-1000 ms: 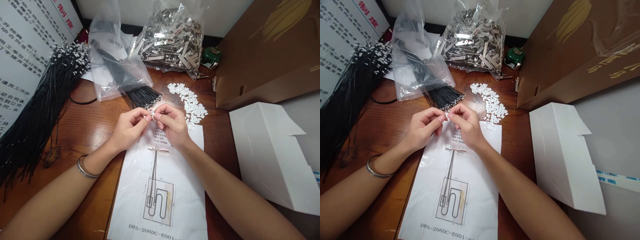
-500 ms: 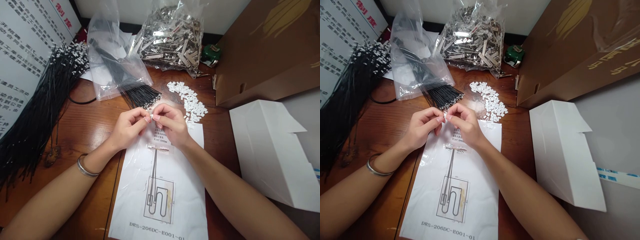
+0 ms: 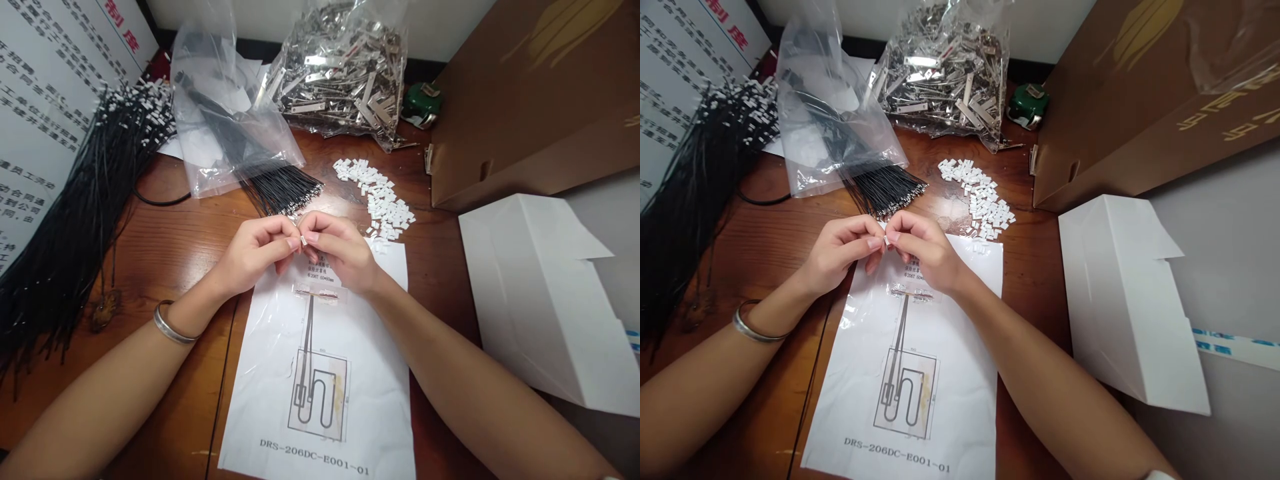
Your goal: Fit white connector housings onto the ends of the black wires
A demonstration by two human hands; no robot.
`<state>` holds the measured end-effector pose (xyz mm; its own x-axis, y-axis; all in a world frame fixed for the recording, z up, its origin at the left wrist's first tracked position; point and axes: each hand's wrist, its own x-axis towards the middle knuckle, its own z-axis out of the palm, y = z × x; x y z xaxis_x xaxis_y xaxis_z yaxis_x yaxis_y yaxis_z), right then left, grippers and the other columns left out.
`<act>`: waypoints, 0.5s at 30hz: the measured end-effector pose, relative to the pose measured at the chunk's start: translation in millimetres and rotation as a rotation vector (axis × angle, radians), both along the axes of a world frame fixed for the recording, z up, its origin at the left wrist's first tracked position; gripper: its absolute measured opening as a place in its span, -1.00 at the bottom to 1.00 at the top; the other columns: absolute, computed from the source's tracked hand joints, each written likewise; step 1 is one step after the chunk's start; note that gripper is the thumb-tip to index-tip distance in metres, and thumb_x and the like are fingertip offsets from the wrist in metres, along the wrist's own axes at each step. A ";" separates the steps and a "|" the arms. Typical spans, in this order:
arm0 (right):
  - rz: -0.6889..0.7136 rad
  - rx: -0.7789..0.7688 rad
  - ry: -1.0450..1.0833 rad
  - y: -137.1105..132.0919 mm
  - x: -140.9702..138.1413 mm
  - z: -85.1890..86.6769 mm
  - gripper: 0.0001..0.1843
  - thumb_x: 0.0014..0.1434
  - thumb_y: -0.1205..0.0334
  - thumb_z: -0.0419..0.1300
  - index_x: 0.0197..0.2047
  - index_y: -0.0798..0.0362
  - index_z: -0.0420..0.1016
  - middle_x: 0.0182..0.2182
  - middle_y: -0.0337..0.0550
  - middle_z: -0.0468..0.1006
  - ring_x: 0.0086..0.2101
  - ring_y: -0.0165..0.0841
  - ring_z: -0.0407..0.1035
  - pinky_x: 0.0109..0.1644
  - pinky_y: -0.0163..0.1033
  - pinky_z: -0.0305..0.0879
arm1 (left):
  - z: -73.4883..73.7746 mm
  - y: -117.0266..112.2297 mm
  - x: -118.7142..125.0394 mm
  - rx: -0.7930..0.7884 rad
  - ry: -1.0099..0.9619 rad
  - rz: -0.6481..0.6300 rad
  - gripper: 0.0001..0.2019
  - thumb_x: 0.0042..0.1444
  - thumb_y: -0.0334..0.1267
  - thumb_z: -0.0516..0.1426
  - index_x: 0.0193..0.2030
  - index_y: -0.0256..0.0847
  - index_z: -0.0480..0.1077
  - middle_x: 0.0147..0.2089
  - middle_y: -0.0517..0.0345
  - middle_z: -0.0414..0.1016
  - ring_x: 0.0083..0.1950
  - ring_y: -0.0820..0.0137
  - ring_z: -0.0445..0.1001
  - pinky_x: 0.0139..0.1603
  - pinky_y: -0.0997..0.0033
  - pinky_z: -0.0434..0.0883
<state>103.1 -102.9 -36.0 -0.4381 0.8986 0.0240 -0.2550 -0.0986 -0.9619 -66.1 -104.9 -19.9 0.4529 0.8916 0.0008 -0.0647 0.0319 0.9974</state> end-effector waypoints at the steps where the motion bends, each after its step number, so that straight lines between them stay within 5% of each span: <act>1: -0.005 0.003 0.000 0.0 -0.4 -0.2 -0.77 0.10 0.13 0.22 -0.50 0.03 0.32 -0.60 -0.33 0.26 -0.57 -0.48 0.11 -0.45 -0.28 -0.02 | -0.4 0.1 0.0 0.002 0.001 0.004 -0.81 0.07 -0.21 0.23 -0.48 -0.24 0.39 -0.59 0.22 0.39 -0.62 0.51 0.29 -0.54 0.47 0.22; 15: -0.018 0.019 0.026 -0.2 -1.3 -3.2 -0.76 0.15 0.10 0.22 -0.44 0.04 0.32 -0.55 -0.33 0.27 -0.57 -0.50 0.10 -0.47 -0.29 -0.03 | -1.4 1.5 1.1 -0.044 -0.006 0.035 -0.82 0.06 -0.25 0.20 -0.50 -0.25 0.37 -0.64 0.24 0.36 -0.64 0.52 0.28 -0.56 0.49 0.21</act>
<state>101.8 -103.1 -39.2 -0.4205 0.9058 0.0525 -0.2815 -0.0753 -0.9566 -65.0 -103.4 -21.2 0.4215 0.9061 -0.0365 -0.0722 0.0736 0.9947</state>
